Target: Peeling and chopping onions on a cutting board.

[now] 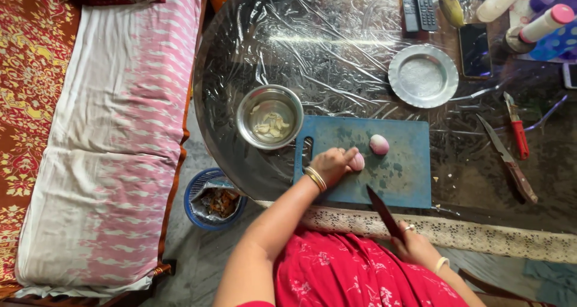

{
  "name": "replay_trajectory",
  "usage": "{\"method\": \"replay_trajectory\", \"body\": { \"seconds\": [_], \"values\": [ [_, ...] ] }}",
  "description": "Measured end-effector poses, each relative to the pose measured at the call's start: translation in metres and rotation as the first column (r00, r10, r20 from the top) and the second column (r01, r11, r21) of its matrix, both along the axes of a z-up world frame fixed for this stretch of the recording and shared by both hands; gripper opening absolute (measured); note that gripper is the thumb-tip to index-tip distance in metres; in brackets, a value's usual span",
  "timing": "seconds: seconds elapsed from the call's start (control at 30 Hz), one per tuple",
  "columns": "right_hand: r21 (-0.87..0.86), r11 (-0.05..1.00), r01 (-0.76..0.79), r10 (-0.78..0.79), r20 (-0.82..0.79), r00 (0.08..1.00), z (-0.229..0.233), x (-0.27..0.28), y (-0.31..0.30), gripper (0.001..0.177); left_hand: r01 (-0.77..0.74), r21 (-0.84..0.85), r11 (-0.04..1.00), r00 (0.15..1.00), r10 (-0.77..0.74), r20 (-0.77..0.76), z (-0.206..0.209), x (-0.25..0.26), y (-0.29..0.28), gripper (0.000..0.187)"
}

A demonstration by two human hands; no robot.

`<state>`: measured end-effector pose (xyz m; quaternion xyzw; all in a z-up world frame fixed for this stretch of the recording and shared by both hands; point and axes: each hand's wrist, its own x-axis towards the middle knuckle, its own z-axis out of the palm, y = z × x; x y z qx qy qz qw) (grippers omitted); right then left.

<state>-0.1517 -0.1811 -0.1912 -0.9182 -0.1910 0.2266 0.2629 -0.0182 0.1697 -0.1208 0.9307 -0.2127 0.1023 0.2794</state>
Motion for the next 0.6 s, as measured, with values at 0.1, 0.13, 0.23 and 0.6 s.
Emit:
{"method": "replay_trajectory", "body": {
  "seconds": [0.1, 0.13, 0.23, 0.6],
  "values": [
    [-0.103, 0.977, 0.184, -0.2, -0.174, 0.964, 0.025, -0.003, -0.004, 0.043, 0.104, 0.029, 0.994, 0.988, -0.1, -0.118, 0.004, 0.018, 0.007, 0.057],
    [-0.056, 0.966, 0.252, -0.258, -0.146, 0.955, 0.036, 0.0, 0.002, 0.041, 0.204, 0.078, 0.976, 0.977, -0.208, 0.05, 0.003, 0.025, 0.008, 0.052],
    [0.004, 0.941, 0.338, -0.335, -0.122, 0.934, 0.057, 0.014, 0.02, 0.034, 0.351, 0.185, 0.918, 0.898, -0.386, 0.213, 0.008, 0.043, 0.002, 0.045],
    [-0.159, 0.953, 0.256, -0.267, -0.051, 0.962, 0.091, 0.089, 0.086, 0.026, -0.132, -0.022, 0.991, 0.944, 0.119, -0.309, 0.032, -0.003, -0.012, 0.048]
  ]
}}
